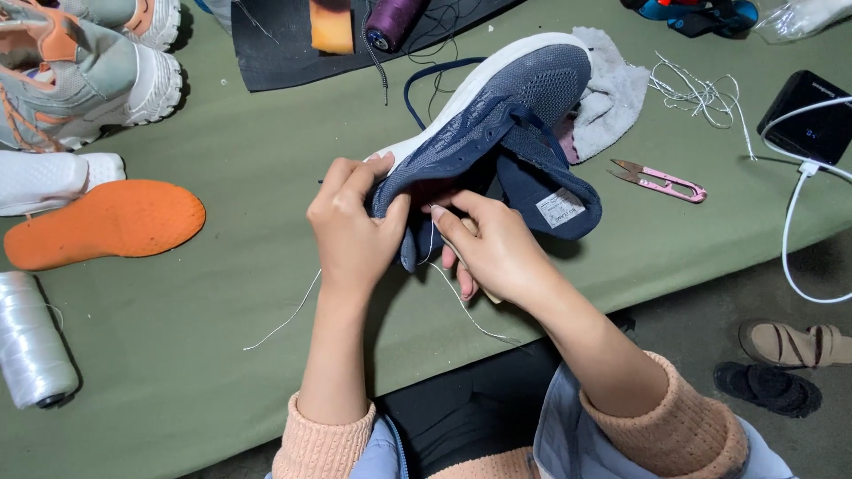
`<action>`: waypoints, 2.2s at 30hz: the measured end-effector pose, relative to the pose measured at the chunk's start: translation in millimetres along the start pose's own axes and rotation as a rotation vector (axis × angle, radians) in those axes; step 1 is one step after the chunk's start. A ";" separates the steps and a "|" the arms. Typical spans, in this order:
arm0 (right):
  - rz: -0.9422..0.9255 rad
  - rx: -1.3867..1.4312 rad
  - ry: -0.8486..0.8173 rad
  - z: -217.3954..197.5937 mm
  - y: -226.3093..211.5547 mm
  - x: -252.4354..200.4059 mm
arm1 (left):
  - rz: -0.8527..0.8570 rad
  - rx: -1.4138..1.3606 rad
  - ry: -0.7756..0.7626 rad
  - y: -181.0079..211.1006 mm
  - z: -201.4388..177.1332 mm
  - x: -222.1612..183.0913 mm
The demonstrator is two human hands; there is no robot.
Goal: Hand-sewing the sole of a sneaker to its upper using a needle and thread at a repair bench.
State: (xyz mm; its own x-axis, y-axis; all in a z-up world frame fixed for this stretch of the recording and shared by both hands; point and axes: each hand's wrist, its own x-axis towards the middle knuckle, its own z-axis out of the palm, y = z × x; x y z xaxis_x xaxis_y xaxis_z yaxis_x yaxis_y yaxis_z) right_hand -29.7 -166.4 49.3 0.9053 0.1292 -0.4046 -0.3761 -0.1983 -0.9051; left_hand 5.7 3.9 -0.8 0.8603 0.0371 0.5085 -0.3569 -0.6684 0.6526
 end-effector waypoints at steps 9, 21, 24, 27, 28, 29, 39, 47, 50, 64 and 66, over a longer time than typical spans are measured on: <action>0.008 -0.129 0.010 2.7 -11.7 -8.9 | -0.041 -0.038 -0.031 5.4 -4.8 2.5; -0.162 -0.205 0.122 18.3 5.0 -9.5 | -0.029 -0.040 -0.029 1.3 -4.5 1.6; -0.198 -0.233 0.143 21.8 10.0 -9.1 | -0.029 -0.038 -0.025 2.2 -4.2 1.3; -0.170 -0.217 0.162 27.4 3.2 -14.5 | -0.030 -0.033 -0.024 2.2 -2.4 0.5; -0.169 -0.216 0.163 30.6 7.6 -12.7 | -0.030 -0.034 -0.026 2.2 -0.2 -0.2; -0.162 -0.219 0.180 34.1 12.0 -10.9 | -0.010 -0.020 -0.004 2.2 1.6 -1.0; -0.088 -0.261 0.203 38.2 25.6 -14.7 | 0.118 0.195 0.160 12.8 20.3 -18.9; -0.061 -0.347 0.253 23.8 37.2 -31.5 | 0.174 0.277 0.180 39.1 33.8 -43.2; -0.067 -0.324 0.264 18.2 39.5 -32.1 | 0.191 0.284 0.171 40.5 34.9 -44.4; 0.010 -0.357 -0.001 -9.6 -37.8 -11.0 | 0.050 0.189 0.088 60.1 -8.4 2.8; 0.057 -0.349 -0.013 -15.8 -43.5 -9.2 | 0.167 0.202 0.147 89.1 -17.7 -6.3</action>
State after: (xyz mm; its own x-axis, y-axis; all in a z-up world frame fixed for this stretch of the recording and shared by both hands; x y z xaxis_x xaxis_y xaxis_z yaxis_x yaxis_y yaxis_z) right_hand -18.5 -174.3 94.5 0.8816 0.1199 -0.4566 -0.3340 -0.5250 -0.7828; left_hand -37.9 -42.7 64.1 0.7284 0.0114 0.6851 -0.3967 -0.8082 0.4352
